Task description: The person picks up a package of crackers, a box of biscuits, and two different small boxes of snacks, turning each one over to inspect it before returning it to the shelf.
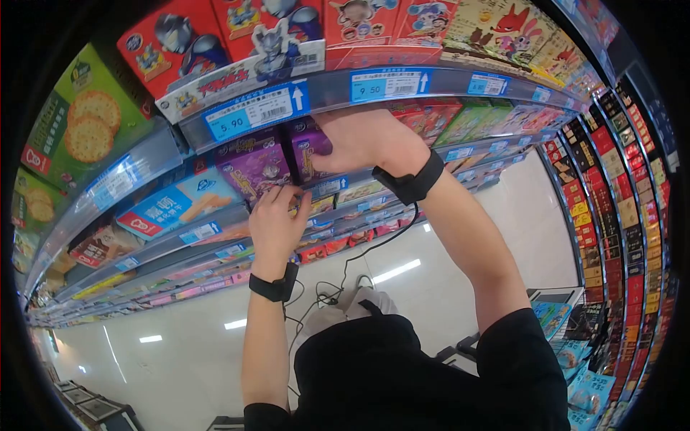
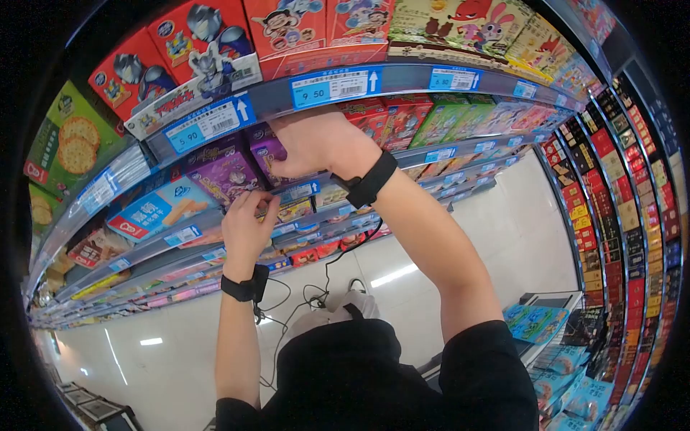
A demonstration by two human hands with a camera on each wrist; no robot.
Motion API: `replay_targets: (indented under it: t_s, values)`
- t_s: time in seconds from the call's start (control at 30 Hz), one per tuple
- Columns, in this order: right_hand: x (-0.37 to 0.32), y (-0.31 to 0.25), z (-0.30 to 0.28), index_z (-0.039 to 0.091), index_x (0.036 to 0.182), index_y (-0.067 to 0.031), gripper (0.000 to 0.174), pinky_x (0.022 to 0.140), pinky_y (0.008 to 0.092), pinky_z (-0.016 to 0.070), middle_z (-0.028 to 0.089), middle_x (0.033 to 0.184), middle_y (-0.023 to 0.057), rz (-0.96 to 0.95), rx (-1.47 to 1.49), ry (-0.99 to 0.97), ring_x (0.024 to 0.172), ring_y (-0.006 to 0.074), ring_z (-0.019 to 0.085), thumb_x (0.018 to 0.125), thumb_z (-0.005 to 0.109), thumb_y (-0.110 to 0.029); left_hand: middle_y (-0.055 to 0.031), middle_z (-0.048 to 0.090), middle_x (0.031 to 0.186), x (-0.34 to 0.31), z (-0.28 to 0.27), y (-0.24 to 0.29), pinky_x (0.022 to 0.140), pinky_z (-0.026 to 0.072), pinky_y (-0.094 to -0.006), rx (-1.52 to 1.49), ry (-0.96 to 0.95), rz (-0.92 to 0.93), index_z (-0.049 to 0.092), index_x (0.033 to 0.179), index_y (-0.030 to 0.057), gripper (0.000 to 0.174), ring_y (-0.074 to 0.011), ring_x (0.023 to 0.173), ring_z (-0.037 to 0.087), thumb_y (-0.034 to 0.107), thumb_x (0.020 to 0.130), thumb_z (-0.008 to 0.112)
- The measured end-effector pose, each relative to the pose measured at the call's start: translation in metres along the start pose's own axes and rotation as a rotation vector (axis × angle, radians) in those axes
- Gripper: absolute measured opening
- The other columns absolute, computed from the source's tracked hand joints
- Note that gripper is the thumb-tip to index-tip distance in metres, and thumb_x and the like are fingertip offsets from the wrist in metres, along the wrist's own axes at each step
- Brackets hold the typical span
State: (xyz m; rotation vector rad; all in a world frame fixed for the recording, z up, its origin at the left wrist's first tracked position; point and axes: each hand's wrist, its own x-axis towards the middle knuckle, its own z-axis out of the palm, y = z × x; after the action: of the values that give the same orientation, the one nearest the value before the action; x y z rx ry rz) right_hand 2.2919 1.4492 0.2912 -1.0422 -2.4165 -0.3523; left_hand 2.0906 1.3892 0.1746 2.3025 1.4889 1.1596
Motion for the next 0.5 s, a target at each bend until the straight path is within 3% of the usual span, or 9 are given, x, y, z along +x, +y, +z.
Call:
replay_targets:
  t_s: [0.03,0.1,0.13,0.17,0.2,0.23,0.37,0.43,0.5]
  values:
    - [-0.003,-0.004,-0.004,0.065,0.115,0.0014,0.062,0.080,0.0469,0.0561,0.070,0.098,0.0231,0.006,-0.006,0.009,0.091,0.0409,0.068,0.072,0.072,-0.043,-0.0053,0.065,0.077,0.000,-0.002,0.000,0.067,0.0530,-0.0416,-0.017,-0.017,-0.029,0.071,0.086,0.0104,0.013,-0.0286,0.078,0.067,0.023,0.087,0.074]
    - [-0.013,-0.019,-0.013,0.060,0.124,-0.0009,0.070,0.084,0.0471,0.0548,0.066,0.114,0.0238,0.241,-0.029,-0.109,0.096,0.0419,0.066,0.075,0.074,-0.048,-0.0053,0.066,0.078,-0.002,-0.006,-0.002,0.067,0.0532,-0.0416,-0.032,-0.036,-0.050,0.070,0.087,0.0104,0.012,-0.0285,0.078,0.067,0.022,0.088,0.074]
    - [-0.019,-0.021,-0.014,0.056,0.132,0.0002,0.078,0.092,0.0475,0.0533,0.065,0.118,0.0234,0.230,-0.085,-0.150,0.103,0.0405,0.066,0.075,0.076,-0.050,-0.0069,0.066,0.080,-0.003,-0.008,-0.004,0.064,0.0519,-0.0389,-0.042,-0.027,-0.031,0.070,0.088,0.0083,0.012,-0.0267,0.072,0.065,0.020,0.089,0.073]
    - [-0.029,-0.023,-0.013,0.055,0.135,0.0013,0.077,0.100,0.0484,0.0488,0.063,0.123,0.0216,0.142,-0.127,0.002,0.112,0.0401,0.062,0.076,0.077,-0.043,-0.0084,0.067,0.081,-0.003,-0.010,-0.006,0.062,0.0507,-0.0362,-0.051,-0.014,-0.013,0.069,0.090,0.0062,0.012,-0.0249,0.067,0.064,0.017,0.090,0.073]
    - [-0.034,-0.028,-0.019,0.056,0.135,-0.0001,0.072,0.102,0.0494,0.0471,0.062,0.125,0.0205,0.103,-0.097,0.085,0.115,0.0394,0.061,0.077,0.078,-0.037,-0.0063,0.067,0.083,-0.005,-0.013,-0.007,0.067,0.0536,-0.0409,-0.058,-0.054,-0.066,0.070,0.090,0.0097,0.010,-0.0292,0.079,0.068,0.019,0.089,0.073]
    - [-0.040,-0.035,-0.024,0.057,0.134,-0.0014,0.068,0.104,0.0504,0.0454,0.062,0.126,0.0194,0.065,-0.066,0.167,0.118,0.0387,0.059,0.077,0.078,-0.030,-0.0063,0.067,0.083,-0.007,-0.015,-0.007,0.067,0.0536,-0.0409,-0.056,-0.053,-0.061,0.070,0.090,0.0097,0.010,-0.0292,0.079,0.068,0.019,0.089,0.073]
    - [-0.083,-0.047,-0.031,0.063,0.129,-0.0020,0.060,0.104,0.0518,0.0451,0.060,0.127,0.0176,0.095,0.038,0.278,0.118,0.0389,0.058,0.073,0.078,-0.019,-0.0092,0.067,0.085,-0.013,-0.025,0.000,0.066,0.0531,-0.0392,-0.128,-0.043,-0.084,0.071,0.093,0.0074,0.009,-0.0287,0.076,0.069,0.015,0.090,0.073]
    - [-0.116,-0.036,-0.018,0.058,0.136,-0.0040,0.066,0.106,0.0510,0.0436,0.059,0.132,0.0169,0.238,0.019,0.351,0.123,0.0390,0.056,0.074,0.077,-0.016,-0.0090,0.068,0.086,-0.016,-0.027,0.007,0.066,0.0529,-0.0378,-0.155,-0.039,-0.115,0.071,0.093,0.0073,0.008,-0.0277,0.076,0.069,0.014,0.089,0.073]
    - [-0.146,-0.025,-0.006,0.057,0.140,-0.0098,0.069,0.117,0.0522,0.0365,0.053,0.144,0.0167,0.438,0.129,0.305,0.138,0.0418,0.047,0.075,0.077,-0.017,-0.0085,0.070,0.089,-0.019,-0.024,0.010,0.070,0.0541,-0.0379,-0.135,-0.042,-0.063,0.072,0.096,0.0064,0.012,-0.0265,0.077,0.069,0.014,0.088,0.074]
